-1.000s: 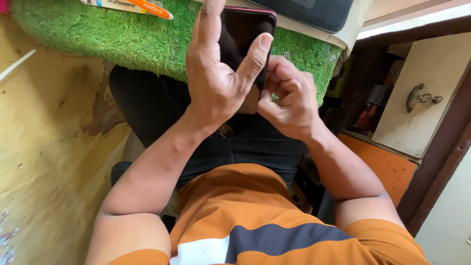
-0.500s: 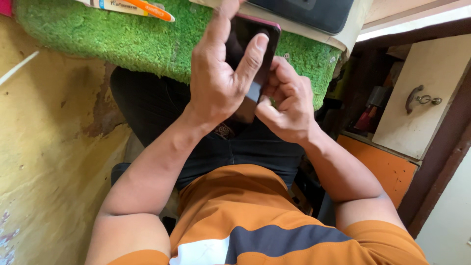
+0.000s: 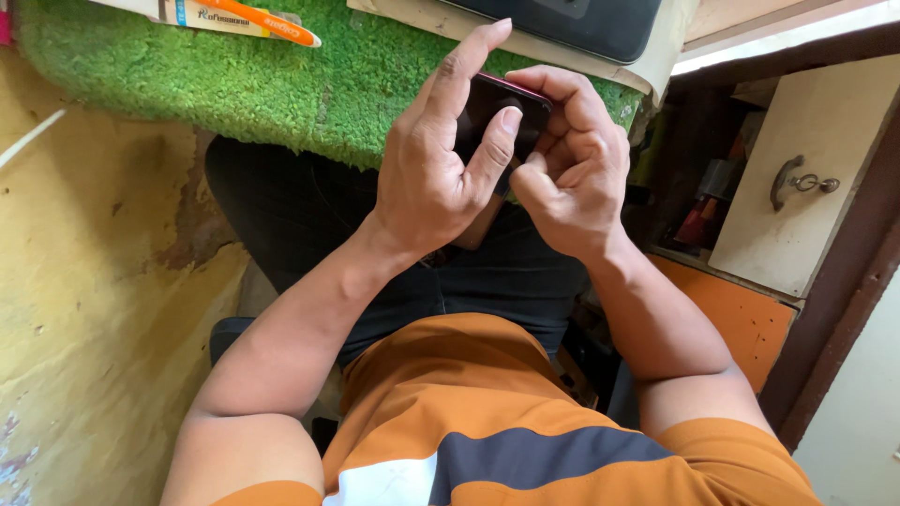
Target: The person pries open the back cover of a pink smartphone using a pry tool, removes the cover, and then uses a screwdriver to unscrew components from the exposed internal frame while working at a repair bench.
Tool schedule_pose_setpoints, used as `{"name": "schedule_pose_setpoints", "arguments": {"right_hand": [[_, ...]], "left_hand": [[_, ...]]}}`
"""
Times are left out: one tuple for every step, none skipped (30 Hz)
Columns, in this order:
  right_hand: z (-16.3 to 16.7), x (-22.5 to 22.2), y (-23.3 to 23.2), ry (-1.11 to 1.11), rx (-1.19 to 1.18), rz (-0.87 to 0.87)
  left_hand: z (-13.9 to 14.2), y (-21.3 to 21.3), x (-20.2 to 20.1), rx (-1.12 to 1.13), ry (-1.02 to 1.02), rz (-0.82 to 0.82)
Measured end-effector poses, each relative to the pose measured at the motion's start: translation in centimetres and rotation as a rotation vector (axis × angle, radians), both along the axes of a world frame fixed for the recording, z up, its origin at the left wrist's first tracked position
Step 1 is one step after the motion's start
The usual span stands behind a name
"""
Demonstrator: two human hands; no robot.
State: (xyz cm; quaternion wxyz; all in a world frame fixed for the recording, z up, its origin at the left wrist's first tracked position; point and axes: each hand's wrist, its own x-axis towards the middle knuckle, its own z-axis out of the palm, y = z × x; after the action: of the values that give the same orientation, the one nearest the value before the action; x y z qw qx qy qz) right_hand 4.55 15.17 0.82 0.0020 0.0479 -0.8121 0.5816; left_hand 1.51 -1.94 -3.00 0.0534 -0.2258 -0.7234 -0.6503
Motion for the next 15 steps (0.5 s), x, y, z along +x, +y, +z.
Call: {"name": "schedule_pose_setpoints", "arguments": {"right_hand": [[-0.1, 0.1, 0.1, 0.013, 0.013, 0.0], [-0.1, 0.1, 0.1, 0.025, 0.027, 0.0], [-0.1, 0.2, 0.1, 0.026, 0.043, -0.005], [-0.1, 0.1, 0.2, 0.03, 0.054, -0.008], [-0.1, 0.0, 0.1, 0.034, 0.065, -0.011], [0.0, 0.0, 0.1, 0.037, 0.073, -0.01], [0.1, -0.1, 0.1, 0.038, 0.081, -0.009], [0.2, -0.1, -0.1, 0.005, 0.047, -0.023], [0.3, -0.1, -0.2, -0.026, 0.013, -0.036], [0.4, -0.3, -0.3, -0.053, -0.021, -0.047], [0.5, -0.3, -0.3, -0.055, -0.028, -0.044], [0.7, -0.3, -0.2, -0.059, -0.035, -0.041], [0.8, -0.4, -0.1, -0.065, -0.042, -0.034], [1.0, -0.4, 0.2, -0.031, -0.028, -0.033], [1.2, -0.3, 0.6, 0.003, -0.014, -0.034]], "left_hand": [[0.0, 0.0, 0.0, 0.0, 0.001, -0.002], [0.0, 0.0, 0.1, 0.003, -0.001, -0.004], [0.0, 0.0, 0.2, 0.006, -0.003, -0.006], [0.0, 0.0, 0.0, 0.01, -0.003, -0.013], [0.0, 0.0, 0.0, 0.015, 0.006, -0.014], [0.0, 0.0, 0.0, 0.019, 0.016, -0.016], [0.0, 0.0, -0.1, 0.022, 0.032, -0.013], [0.1, 0.0, 0.0, 0.021, 0.028, -0.015], [0.1, 0.0, 0.1, 0.019, 0.024, -0.018], [0.2, -0.1, 0.1, 0.013, 0.004, -0.023], [0.3, -0.1, 0.1, 0.007, -0.002, -0.028], [0.4, -0.2, 0.0, 0.001, -0.009, -0.032], [0.5, -0.3, 0.0, -0.004, -0.005, -0.031], [0.6, -0.4, 0.0, -0.017, 0.009, -0.028], [0.8, -0.4, 0.0, -0.03, 0.022, -0.024]]}}
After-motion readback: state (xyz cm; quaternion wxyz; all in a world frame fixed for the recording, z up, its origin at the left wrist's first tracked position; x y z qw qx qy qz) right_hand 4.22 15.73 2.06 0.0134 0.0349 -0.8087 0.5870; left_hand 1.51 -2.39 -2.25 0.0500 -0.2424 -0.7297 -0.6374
